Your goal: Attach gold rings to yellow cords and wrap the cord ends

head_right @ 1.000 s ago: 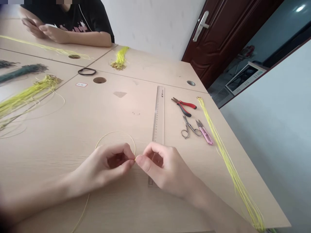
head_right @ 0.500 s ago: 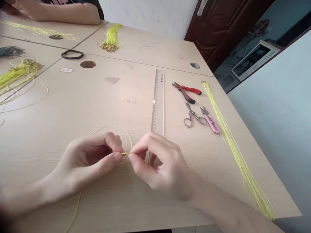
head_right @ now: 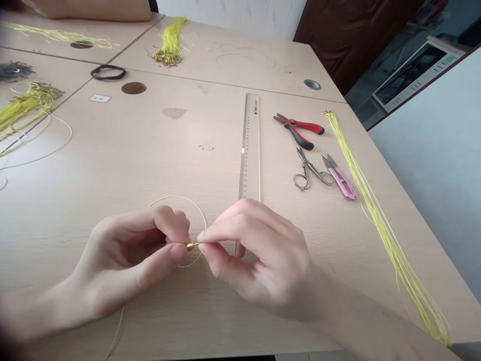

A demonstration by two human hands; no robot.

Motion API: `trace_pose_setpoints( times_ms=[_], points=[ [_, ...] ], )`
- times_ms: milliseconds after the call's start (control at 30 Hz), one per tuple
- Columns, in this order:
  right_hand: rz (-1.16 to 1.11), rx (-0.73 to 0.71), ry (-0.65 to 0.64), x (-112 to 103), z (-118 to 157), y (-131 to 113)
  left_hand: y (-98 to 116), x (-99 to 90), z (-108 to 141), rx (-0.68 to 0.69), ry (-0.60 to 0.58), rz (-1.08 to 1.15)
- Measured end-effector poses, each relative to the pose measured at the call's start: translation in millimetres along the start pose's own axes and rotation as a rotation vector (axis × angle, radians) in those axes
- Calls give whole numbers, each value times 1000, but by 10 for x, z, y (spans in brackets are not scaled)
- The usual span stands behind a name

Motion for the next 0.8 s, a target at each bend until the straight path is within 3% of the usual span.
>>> trace_pose_setpoints(
  times_ms=[533,600,667,800],
  points=[
    [21,-41,-71,13,15,-23,29,5,3,82,26,8],
    [-42,33,-58,13,29,6,48,2,14,106,31,-15],
    [-167,196,-63,43,58,83,76,3,27,138,35,-57],
    [-331,432,-219,203,116,164,109,4,31,177,52,-149]
  ],
)
Point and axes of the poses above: each hand's wrist, its own z-axis away from the middle knuckle, its own x-axis out of the palm, y = z × x, the point moved 6 cm from there along -z, towards the middle knuckle, and after that the axes turned 8 degrees about z, right-handed, at the moved point
